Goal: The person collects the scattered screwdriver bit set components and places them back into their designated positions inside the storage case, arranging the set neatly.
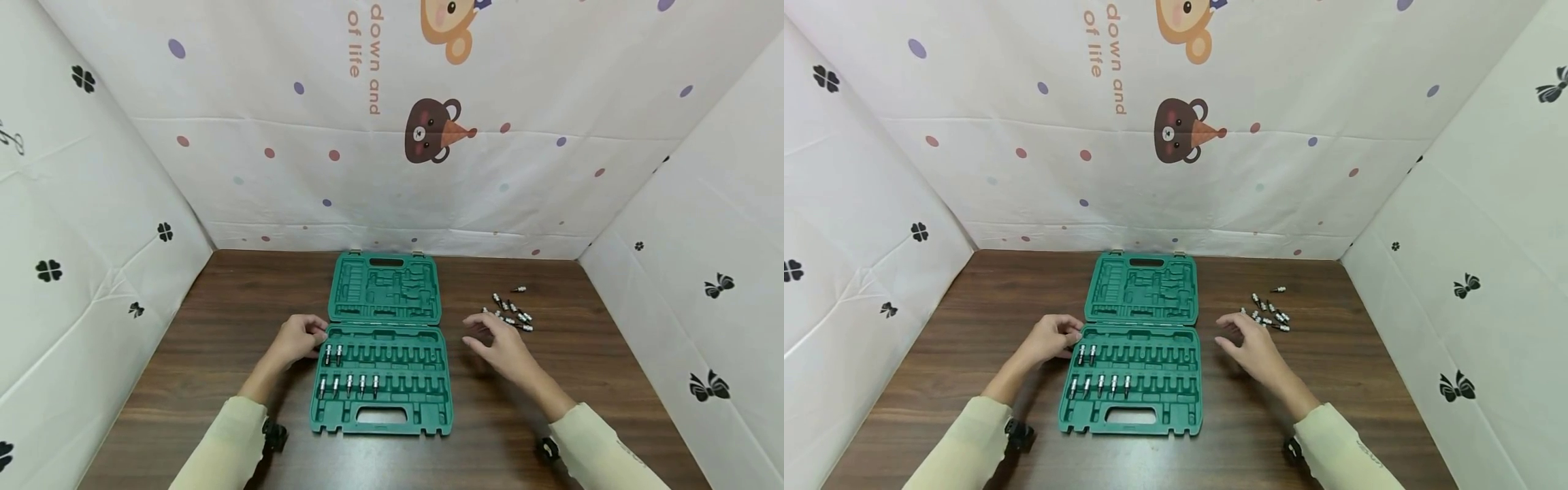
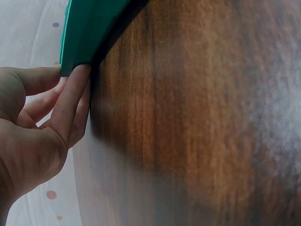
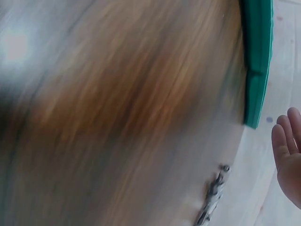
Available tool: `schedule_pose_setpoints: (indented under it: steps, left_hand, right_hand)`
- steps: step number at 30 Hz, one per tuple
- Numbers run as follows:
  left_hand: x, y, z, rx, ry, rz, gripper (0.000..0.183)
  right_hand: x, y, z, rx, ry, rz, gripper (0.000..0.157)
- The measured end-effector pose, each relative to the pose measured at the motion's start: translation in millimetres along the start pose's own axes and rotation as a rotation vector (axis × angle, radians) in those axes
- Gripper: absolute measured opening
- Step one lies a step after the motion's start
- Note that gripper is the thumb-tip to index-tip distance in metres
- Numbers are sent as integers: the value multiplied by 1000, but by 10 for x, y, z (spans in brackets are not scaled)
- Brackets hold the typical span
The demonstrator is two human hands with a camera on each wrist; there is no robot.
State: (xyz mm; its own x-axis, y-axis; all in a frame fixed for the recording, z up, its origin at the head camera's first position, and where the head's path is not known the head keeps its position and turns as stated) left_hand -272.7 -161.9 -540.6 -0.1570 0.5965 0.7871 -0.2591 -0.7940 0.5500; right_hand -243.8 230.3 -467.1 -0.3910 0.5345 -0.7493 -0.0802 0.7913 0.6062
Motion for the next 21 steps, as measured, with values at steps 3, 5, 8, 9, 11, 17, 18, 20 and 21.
schedule_pose_setpoints:
  steps: [3,5,8,9,11,17,18,20,21]
  left_hand:
    - [1,5,1,-1,1,-1,18]
    - [7,5,2,-2,-2,-1,18]
    - [19,5,7,-4,-8,2,18]
    - [23,7,8,-3,-9,2,18]
    - [24,8,9,-2,-8,5,18]
    - [14,-2,6,-5,-3,9,18]
    - [13,-4,6,-6,-2,9,18]
    - [7,-5,3,-6,-2,7,18]
    - [5,-5,2,-7,-4,5,18]
  right_hand:
    - [63,83,19,14,-5,22,34]
    - [105,142,35,27,-8,44,34]
    - [175,234,48,51,-7,73,34]
    - [200,260,51,56,-11,75,34]
    - [250,314,54,70,-14,79,34]
    - [426,465,72,103,-46,76,33]
    - [453,487,78,104,-51,81,33]
    - [503,534,87,107,-58,91,34]
    - [526,557,92,107,-59,98,34]
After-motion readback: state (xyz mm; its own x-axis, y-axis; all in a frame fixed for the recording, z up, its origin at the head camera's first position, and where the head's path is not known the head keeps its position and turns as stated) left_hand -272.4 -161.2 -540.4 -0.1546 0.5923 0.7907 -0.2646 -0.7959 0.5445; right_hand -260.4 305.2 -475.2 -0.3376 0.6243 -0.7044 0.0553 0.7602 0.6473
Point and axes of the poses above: each hand's wrist, its own z-axis away from the middle knuckle, its own y-axis out of the back of the hand, x = y × z, the point moved 10 cm from there along -z, towards the middle knuckle, and after that the axes turned 11 degrees about -z, right-handed, at the moved point
